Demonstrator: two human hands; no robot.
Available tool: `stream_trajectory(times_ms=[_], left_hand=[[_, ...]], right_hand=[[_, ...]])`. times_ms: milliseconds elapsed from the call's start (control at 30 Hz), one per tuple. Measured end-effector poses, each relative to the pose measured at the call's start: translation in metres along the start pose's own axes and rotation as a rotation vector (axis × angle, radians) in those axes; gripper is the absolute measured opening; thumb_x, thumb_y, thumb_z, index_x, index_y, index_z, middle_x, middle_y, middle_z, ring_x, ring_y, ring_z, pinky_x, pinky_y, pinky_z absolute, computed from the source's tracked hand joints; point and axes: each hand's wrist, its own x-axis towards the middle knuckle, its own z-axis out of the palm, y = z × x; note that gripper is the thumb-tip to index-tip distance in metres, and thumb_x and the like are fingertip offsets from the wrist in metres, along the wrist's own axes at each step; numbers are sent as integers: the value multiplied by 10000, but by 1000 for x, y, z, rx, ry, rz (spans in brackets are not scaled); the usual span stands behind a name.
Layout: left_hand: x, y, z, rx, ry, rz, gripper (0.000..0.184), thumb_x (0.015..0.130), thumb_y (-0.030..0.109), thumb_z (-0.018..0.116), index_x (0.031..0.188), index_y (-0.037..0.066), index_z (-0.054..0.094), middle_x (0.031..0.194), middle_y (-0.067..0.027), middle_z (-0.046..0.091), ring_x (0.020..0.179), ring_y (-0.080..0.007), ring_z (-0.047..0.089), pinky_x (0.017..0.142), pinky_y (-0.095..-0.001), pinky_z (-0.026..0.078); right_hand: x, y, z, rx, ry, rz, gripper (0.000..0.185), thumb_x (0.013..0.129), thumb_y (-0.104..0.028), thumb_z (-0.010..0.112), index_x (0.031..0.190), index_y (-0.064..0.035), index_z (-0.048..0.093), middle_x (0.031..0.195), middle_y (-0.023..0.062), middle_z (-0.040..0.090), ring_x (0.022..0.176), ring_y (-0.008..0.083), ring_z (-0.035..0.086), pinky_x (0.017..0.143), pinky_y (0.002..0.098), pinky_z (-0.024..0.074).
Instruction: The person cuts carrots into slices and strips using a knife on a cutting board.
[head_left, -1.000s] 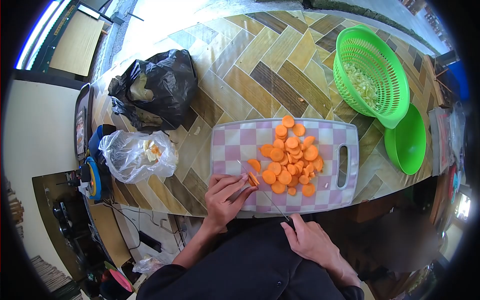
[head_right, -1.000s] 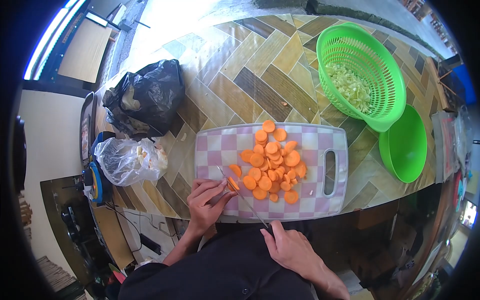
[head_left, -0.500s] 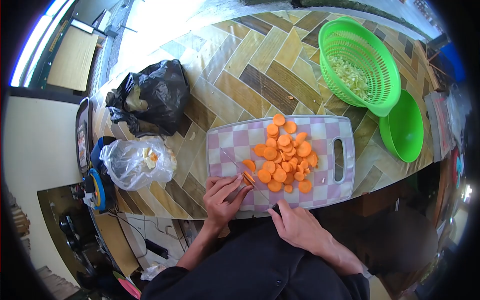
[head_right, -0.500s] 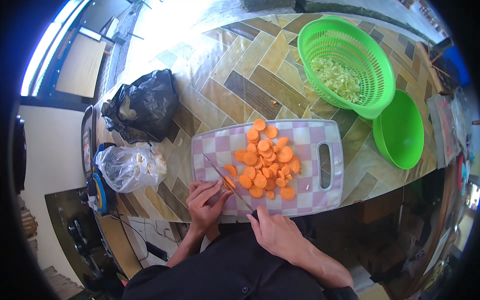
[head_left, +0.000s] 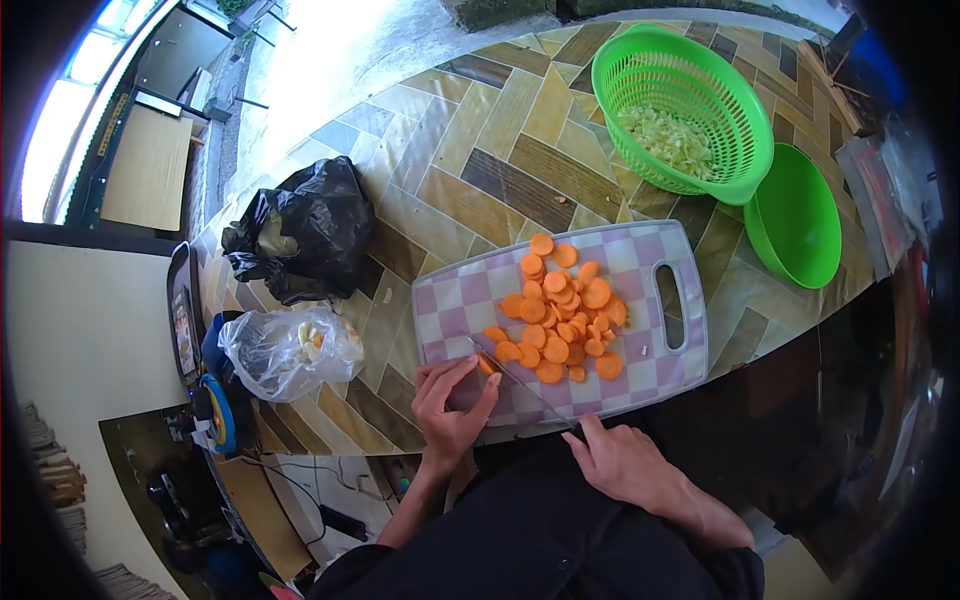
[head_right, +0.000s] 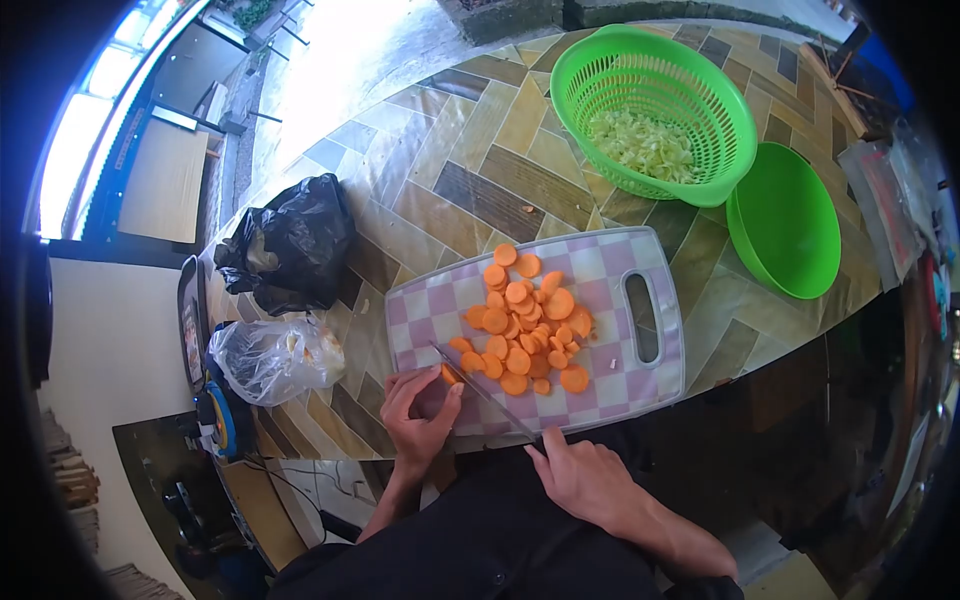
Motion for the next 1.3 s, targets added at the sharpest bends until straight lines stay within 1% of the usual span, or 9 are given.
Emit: stream_trajectory(times_ms=[267,400,533,667,700,800,967,1067,1300], left_hand=[[-1,-13,-2,-356,29,-122,415,813,-76,845,1187,-60,667,1278,-184,647,1174,-256,677,990,-384,581],[27,5,-19,-35,-116,80,430,808,-5,860,1207,20,701,1248,-143,680,1091,-289,720,934,-383,597],[28,-4,-6,11,-190,17,486,815,132,890,1263,77,708,1279,-124,679,1155,-316,678,983,-414,572],[29,-4,-1,4,-145,20,516,821,199,889,1285,76,700,1313,-120,657,1217,-338,627,1034,-438,536],[28,-5,-1,24,-132,26,527,812,205,897,1286,84,702,1319,-117,656,1226,-334,625,1041,-439,534],[19,-7,0,47,-98,16,538,797,215,909,1280,92,708,1316,-115,657,1216,-333,627,1046,-440,531],[11,-5,4,64,-2,-6,512,795,208,906,1254,81,717,1282,-121,665,1177,-346,628,1022,-439,534],[15,-5,8,62,45,-6,486,802,178,891,1241,67,716,1254,-121,672,1155,-354,627,998,-440,537],[40,-7,20,4,57,-56,451,826,149,879,1240,72,721,1190,-141,703,1075,-343,675,900,-415,576]], right_hand=[[-9,13,-7,141,88,-128,307,1067,-294,600,1064,9,547,639,250,647,638,487,660,604,580,532],[-13,12,-20,240,297,-185,241,1066,-229,611,1099,8,578,709,245,665,661,480,664,569,530,506],[-9,33,-22,276,486,-18,209,1082,-195,585,1117,10,597,756,227,683,745,468,692,581,472,507],[3,91,-11,299,644,-24,228,1094,-221,572,1071,5,596,663,135,606,536,250,627,520,367,460],[6,96,-8,391,672,-48,253,1105,-250,553,1062,-5,597,638,65,564,515,155,555,514,316,442],[14,105,-7,563,620,-100,292,1139,-331,490,1073,-52,549,638,-40,470,491,29,447,436,209,366],[39,105,-29,383,610,-171,342,1123,-379,513,1062,-50,581,632,-40,484,490,39,466,448,226,385],[47,91,-47,335,562,-115,326,1101,-312,561,1076,-2,657,641,45,612,555,124,618,537,303,479],[92,68,-88,180,599,-201,363,1087,-352,585,1040,2,653,582,126,558,499,232,556,517,414,401]])
